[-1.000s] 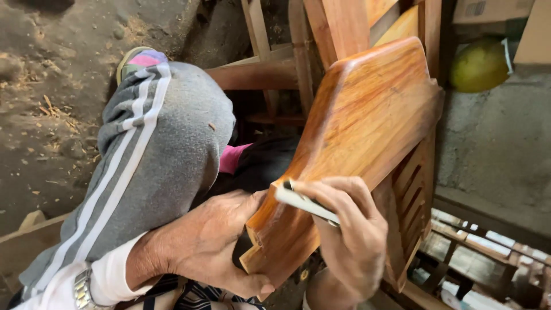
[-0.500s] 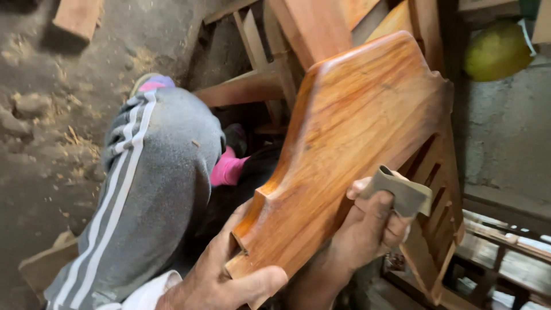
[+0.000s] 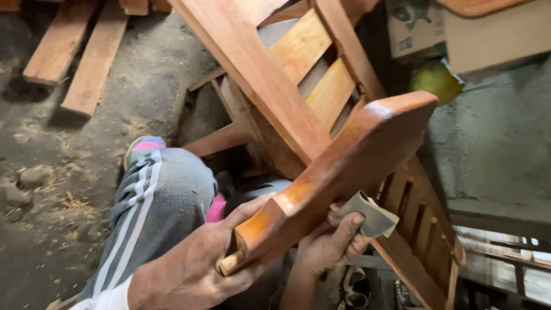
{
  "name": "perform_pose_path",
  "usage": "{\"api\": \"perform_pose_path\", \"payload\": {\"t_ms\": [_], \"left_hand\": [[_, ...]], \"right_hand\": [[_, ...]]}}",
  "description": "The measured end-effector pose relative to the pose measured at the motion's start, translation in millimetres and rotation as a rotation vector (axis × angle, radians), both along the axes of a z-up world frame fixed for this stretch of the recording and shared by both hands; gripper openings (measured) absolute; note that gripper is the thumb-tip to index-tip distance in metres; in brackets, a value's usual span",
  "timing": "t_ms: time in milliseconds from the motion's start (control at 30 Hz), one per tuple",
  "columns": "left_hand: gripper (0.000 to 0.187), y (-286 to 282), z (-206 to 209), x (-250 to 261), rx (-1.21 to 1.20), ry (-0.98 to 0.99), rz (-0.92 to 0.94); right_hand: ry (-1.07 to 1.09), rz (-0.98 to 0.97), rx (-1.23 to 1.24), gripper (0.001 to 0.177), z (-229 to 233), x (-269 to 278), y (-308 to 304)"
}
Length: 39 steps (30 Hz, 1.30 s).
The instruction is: The person sands the curved armrest of a wooden chair using a piece of sandpaper. They hold the chair steady with one hand while rubbing the sandpaper back and forth along the wood's surface.
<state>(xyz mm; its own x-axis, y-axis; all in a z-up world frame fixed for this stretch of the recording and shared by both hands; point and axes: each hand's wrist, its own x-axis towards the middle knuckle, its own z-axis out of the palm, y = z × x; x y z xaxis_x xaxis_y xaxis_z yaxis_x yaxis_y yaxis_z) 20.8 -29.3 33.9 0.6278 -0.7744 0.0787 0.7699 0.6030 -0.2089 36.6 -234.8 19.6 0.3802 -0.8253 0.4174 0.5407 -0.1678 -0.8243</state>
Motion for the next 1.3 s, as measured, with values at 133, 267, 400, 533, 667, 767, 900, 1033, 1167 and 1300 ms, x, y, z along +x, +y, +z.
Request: {"api": "perform_pose_path", "payload": {"t_ms": [133, 267, 400, 533, 667, 767, 900, 1033, 1167, 1300], "left_hand": [[0.078, 24.5, 32.6, 29.5, 0.818, -0.827, 0.328], [0.065, 28.9, 40.4, 48.7, 0.929, -0.801, 0.370], [0.059, 27.2, 45.7, 54.8, 1.168, -0.688, 0.403], [0.060, 31.3, 45.9, 55.2, 1.331, -0.747, 0.398], [0.058, 31.9, 37.7, 52.3, 1.313, -1.117, 0.584], [0.052, 27.7, 39.3, 56.7, 1.103, -0.986, 0.589], [0.040, 6.4, 45.9, 48.0, 1.275, -0.631, 0.667], [0.044, -2.0, 25.8, 45.6, 1.587, -0.610, 0.787], [0.043, 2.4, 20.4, 43.8, 1.699, -0.758, 0.871], [0.042, 3.9, 22.5, 45.1, 1.611, -0.900, 0.987]], "right_hand": [[-0.038, 0.022, -0.107, 0.024, -8.6, 6.5, -7.9], [-0.022, -0.051, -0.119, 0.045, -8.9, 28.6, 2.1], [0.025, 0.056, -0.178, 0.043, -12.7, 37.6, -6.7], [0.018, 0.077, -0.179, 0.024, -9.8, 38.6, -8.0], [-0.030, 0.020, -0.108, 0.021, -84.3, 15.5, -72.2], [-0.108, 0.087, 0.073, 0.051, -32.9, 18.3, -20.4], [-0.088, 0.258, -0.147, 0.036, -41.5, 10.9, -30.8], [-0.018, 0.277, -0.331, 0.022, -37.0, 6.8, -22.8], [0.079, 0.287, -0.503, 0.014, 4.3, 9.0, -7.0], [0.088, 0.236, -0.608, 0.021, 47.4, 18.0, -6.7]]}}
